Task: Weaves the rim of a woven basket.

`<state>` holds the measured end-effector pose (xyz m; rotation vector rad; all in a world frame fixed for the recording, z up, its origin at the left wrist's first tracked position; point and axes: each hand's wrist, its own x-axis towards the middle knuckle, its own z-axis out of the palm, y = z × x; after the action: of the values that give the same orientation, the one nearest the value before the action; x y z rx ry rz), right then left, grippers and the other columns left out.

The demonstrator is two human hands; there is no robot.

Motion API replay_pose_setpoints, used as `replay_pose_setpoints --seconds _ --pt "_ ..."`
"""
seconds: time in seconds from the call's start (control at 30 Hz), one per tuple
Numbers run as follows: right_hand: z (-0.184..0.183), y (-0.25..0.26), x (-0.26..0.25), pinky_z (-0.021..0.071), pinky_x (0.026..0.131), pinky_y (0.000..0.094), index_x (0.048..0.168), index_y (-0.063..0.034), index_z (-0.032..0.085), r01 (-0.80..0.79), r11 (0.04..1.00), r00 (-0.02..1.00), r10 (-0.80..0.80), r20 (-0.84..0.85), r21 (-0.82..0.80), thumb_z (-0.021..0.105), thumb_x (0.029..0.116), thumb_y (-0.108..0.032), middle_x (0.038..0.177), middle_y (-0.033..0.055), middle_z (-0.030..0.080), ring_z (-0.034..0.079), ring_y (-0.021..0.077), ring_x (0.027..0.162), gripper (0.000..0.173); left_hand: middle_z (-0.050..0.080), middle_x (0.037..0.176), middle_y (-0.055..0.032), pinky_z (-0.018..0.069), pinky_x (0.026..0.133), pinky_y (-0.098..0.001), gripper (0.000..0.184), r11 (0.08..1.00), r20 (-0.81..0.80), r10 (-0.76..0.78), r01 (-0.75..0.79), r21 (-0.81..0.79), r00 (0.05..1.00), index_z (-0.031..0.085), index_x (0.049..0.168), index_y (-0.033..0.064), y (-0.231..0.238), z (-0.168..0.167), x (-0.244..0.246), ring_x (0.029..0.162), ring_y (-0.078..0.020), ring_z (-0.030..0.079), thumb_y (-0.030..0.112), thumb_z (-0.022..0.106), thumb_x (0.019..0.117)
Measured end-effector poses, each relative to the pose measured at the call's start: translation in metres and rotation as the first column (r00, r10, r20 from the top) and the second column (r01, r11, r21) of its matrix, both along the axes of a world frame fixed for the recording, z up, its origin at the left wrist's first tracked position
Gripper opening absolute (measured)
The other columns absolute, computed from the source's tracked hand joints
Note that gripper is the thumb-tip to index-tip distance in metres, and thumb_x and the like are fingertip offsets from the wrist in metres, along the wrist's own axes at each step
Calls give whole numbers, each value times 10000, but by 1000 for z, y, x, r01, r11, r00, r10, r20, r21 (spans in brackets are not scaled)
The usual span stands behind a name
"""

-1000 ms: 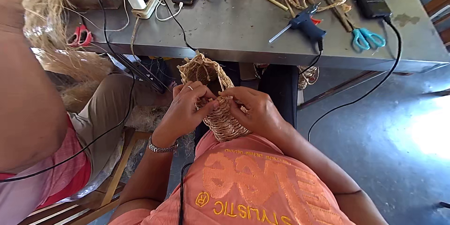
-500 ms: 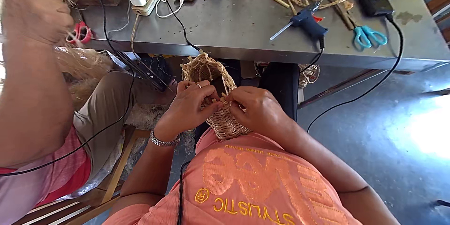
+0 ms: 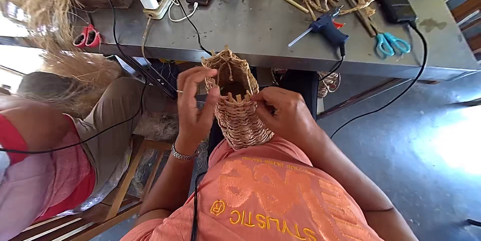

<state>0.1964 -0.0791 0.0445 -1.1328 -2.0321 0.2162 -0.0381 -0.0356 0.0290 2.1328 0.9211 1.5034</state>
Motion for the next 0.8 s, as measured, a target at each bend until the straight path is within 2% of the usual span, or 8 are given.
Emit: replay_pose_setpoints --seconds 0.1,0.2,0.33,0.43,0.53,0.67,0.8 --pt "-3 -2 1 569 674 263 1013 -36 756 11 1000 999 -12 -30 -7 581 944 -82 873 55 708 653 110 739 194 500 1453 -89 438 1111 -410 376 993 101 97 -91 -71 990 520 1386 46 0 -17 -5 1380 -227 461 249 494 1070" --pt "-5 -3 5 573 679 247 1027 -37 753 15 1000 999 -16 -51 -18 579 952 -90 889 53 714 652 91 739 196 518 1412 -84 493 1058 -373 275 998 106 66 -64 -25 992 597 1293 67 -1 -34 -2 1321 -210 511 206 516 1070" --pt "-4 -4 7 584 690 235 1038 -29 751 15 999 998 -17 -59 -34 593 950 -84 913 52 718 654 76 741 189 493 1392 -90 463 1073 -347 238 996 53 73 -76 55 996 675 1239 104 -6 -43 5 1308 -196 486 176 553 1047" --pt "-6 -4 8 592 693 229 1029 -29 747 23 999 997 -26 -66 -42 592 955 -84 908 47 713 660 68 744 180 522 1370 -120 452 1082 -382 241 987 -27 106 -102 124 994 714 1211 105 -6 -47 7 1286 -219 507 204 581 1035" --pt "-7 -5 8 590 688 224 1026 -33 747 33 998 996 -37 -76 -53 595 948 -85 905 44 717 662 63 744 179 541 1360 -124 458 1077 -387 252 987 -48 114 -108 121 992 708 1224 107 -10 -58 12 1275 -224 520 222 621 1016" --pt "-11 -8 5 600 707 232 1048 -36 749 20 996 996 -27 -87 -83 593 954 -93 936 46 720 676 68 777 191 511 1348 -99 450 1073 -350 232 987 -14 130 -128 102 991 692 1198 110 -14 -74 16 1269 -184 504 245 606 1030" --pt "-13 -8 1 591 696 233 1048 -36 753 21 998 996 -26 -84 -58 591 948 -80 931 51 720 671 78 768 195 500 1362 -88 441 1094 -354 224 989 5 123 -123 84 992 681 1212 120 -14 -81 14 1302 -179 486 229 606 1031"
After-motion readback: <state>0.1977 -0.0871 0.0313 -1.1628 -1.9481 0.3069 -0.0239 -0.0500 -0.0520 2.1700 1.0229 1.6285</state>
